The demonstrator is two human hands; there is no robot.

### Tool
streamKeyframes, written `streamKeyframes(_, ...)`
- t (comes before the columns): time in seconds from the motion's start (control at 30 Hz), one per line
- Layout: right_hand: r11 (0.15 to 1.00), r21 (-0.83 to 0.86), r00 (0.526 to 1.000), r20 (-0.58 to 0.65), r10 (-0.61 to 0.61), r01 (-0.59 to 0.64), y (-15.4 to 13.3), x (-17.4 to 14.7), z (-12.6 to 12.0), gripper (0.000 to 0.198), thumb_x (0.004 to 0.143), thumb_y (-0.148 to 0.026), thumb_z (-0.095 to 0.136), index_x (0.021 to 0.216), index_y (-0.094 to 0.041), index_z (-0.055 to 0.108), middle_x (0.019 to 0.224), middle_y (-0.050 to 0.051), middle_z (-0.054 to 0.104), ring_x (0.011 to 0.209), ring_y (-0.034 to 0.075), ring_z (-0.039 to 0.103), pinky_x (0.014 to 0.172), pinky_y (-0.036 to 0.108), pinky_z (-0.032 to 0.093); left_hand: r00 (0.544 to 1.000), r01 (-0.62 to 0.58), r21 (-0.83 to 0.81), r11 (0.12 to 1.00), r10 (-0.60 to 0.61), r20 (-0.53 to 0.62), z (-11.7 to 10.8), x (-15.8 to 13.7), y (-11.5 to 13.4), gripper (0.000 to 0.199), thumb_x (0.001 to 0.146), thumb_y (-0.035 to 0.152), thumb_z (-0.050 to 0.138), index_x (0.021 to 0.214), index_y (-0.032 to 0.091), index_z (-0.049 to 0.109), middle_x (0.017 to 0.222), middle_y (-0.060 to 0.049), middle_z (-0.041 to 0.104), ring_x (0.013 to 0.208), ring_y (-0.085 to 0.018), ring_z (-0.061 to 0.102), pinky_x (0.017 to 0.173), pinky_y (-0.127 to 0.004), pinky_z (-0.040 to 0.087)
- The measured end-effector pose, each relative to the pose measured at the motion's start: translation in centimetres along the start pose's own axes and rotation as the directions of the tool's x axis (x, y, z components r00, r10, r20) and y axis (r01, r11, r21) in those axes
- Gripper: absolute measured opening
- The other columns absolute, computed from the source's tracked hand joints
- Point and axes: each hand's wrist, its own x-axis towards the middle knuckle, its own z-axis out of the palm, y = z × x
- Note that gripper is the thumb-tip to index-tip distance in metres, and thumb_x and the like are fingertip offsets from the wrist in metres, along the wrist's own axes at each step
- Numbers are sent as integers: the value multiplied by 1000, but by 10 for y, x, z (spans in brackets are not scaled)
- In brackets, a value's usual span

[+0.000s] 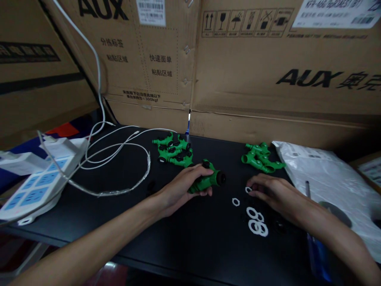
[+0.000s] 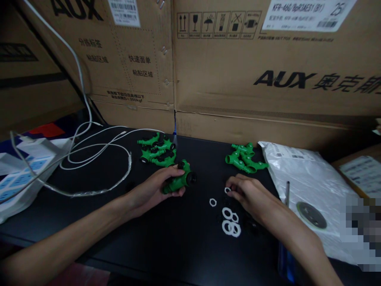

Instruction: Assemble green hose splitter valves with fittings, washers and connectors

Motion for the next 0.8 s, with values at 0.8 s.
streamKeyframes(0.8, 690, 722, 991, -48, 121, -50, -97, 13, 4, 25, 83, -41, 77, 84, -17, 71, 76, 3, 71, 68, 13, 65, 60, 22, 52, 999, 48, 29, 998, -49, 20, 0, 2, -2, 21, 88, 36, 71, 86, 16, 65, 77, 1, 64, 70, -12, 58, 72, -28, 41)
